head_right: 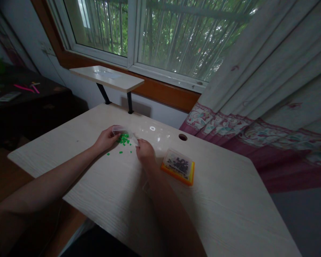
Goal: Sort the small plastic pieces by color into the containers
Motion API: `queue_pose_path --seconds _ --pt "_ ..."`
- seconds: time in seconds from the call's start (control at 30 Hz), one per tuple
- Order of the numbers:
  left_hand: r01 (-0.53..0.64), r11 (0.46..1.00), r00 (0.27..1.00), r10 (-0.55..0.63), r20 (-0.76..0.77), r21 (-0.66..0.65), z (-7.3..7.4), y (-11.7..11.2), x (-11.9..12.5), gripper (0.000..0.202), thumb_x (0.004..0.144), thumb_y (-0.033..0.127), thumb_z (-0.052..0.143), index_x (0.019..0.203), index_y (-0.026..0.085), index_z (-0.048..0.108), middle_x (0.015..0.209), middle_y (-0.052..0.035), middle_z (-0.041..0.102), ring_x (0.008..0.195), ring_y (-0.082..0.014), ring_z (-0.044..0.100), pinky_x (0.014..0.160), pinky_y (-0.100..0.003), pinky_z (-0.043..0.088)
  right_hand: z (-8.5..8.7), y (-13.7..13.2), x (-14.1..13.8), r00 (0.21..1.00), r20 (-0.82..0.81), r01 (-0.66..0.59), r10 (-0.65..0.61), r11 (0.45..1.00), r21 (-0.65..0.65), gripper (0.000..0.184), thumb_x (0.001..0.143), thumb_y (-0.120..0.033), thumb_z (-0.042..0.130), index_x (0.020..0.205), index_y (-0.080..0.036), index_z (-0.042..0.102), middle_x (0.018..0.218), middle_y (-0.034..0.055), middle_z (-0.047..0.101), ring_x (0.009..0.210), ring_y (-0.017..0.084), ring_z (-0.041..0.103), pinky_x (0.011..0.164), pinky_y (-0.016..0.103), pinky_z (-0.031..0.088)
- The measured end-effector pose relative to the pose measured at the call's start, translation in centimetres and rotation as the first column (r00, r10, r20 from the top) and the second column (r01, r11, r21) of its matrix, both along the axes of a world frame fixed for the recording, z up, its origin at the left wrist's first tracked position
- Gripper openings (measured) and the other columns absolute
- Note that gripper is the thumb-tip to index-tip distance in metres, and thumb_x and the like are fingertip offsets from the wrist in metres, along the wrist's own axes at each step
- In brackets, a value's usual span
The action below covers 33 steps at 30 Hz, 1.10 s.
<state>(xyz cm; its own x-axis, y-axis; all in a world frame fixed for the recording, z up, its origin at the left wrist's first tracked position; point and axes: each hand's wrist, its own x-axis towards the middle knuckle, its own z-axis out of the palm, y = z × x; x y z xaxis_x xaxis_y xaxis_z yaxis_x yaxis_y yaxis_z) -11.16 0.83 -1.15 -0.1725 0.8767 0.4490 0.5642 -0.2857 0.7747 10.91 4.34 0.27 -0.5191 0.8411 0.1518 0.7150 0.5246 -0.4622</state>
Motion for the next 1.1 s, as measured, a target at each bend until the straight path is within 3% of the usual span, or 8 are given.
queue_pose_path --seconds 0.1,0.23,0.5,0.63,0.73,0.87,0.97,1.1 --pt "-0.001 1.000 1.000 0.001 -0.002 -0.012 -0.2 0.0 -0.1 0.042 0.083 0.026 0.057 0.124 0.020 0.062 0.103 -0.0042 0.072 0.086 -0.0185 0.066 0.080 -0.033 0.053 0.1 0.0 0.1 0.998 -0.017 0.054 -0.054 0.999 -0.003 0.038 0.087 -0.009 0.054 0.122 -0.017 0.068 0.123 0.0108 0.070 0.116 0.022 0.063 0.107 0.034 0.043" --pt "-0.015 1.000 1.000 0.015 0.008 -0.011 0.0 -0.1 0.0 0.038 0.082 0.023 0.055 0.118 0.019 0.066 0.101 -0.0049 0.073 0.084 -0.0188 0.066 0.081 -0.034 0.054 0.1 0.0 0.4 0.996 -0.080 0.039 -0.041 0.999 -0.029 0.039 0.088 -0.010 0.051 0.121 -0.022 0.069 0.119 0.0054 0.072 0.110 0.020 0.066 0.103 0.033 0.047" --pt "-0.023 0.995 0.997 0.016 0.077 0.094 1.2 -0.6 0.5 0.040 0.078 0.015 0.050 0.113 0.017 0.069 0.115 -0.0079 0.071 0.104 -0.0223 0.066 0.095 -0.040 0.052 -0.2 0.3 0.3 0.903 -0.430 0.056 0.000 0.991 0.119 0.042 0.081 -0.004 0.047 0.113 -0.016 0.072 0.114 0.0082 0.073 0.106 0.018 0.066 0.101 0.033 0.049" --pt "-0.032 0.994 0.995 0.021 0.099 0.108 1.1 -0.6 0.6 0.035 0.087 0.026 0.054 0.119 0.018 0.065 0.119 -0.0078 0.069 0.107 -0.0223 0.066 0.098 -0.040 0.052 0.2 0.0 0.3 0.828 -0.558 0.067 0.052 0.980 0.190 0.039 0.084 -0.009 0.045 0.110 -0.020 0.072 0.109 0.0070 0.073 0.101 0.018 0.066 0.092 0.033 0.053" --pt "-0.024 0.994 0.994 0.012 0.113 0.105 0.8 -0.5 0.8 0.042 0.091 0.038 0.057 0.128 0.019 0.057 0.120 -0.0090 0.068 0.109 -0.0227 0.066 0.101 -0.042 0.050 0.4 0.0 0.2 0.788 -0.614 0.104 0.029 0.978 0.179 0.031 0.090 -0.020 0.047 0.107 -0.020 0.072 0.104 0.0075 0.073 0.094 0.018 0.066 0.088 0.033 0.054" --pt "0.000 0.992 0.984 -0.022 0.178 0.124 0.8 -0.2 0.8 0.051 0.089 0.042 0.063 0.135 0.024 0.050 0.121 -0.0092 0.066 0.109 -0.0222 0.064 0.100 -0.044 0.050 0.3 0.2 0.1 0.765 -0.642 0.136 -0.052 0.987 0.082 0.029 0.092 -0.037 0.049 0.099 -0.019 0.070 0.093 0.0067 0.073 0.085 0.018 0.067 0.080 0.032 0.055" --pt "-0.055 0.993 0.978 0.032 0.204 0.108 1.2 -0.1 0.7 0.050 0.086 0.041 0.065 0.131 0.024 0.052 0.110 -0.0074 0.065 0.094 -0.0191 0.063 0.089 -0.040 0.054 0.4 0.1 0.0 0.712 -0.684 0.111 -0.158 0.987 -0.112 0.030 0.090 -0.044 0.051 0.092 -0.019 0.067 0.075 0.0015 0.069 0.068 0.015 0.067 0.067 0.027 0.055" --pt "-0.023 0.994 0.975 -0.001 0.223 0.106 1.6 -0.5 0.9 0.041 0.092 0.041 0.055 0.128 0.022 0.054 0.096 -0.0037 0.061 0.084 -0.0153 0.059 0.081 -0.033 0.052 1.2 -0.1 -0.3 0.546 -0.732 0.051 -0.409 0.888 -0.458 0.031 0.084 -0.049 0.059 0.086 -0.019 0.061 0.056 -0.0046 0.061 0.044 0.010 0.058 0.044 0.019 0.047"
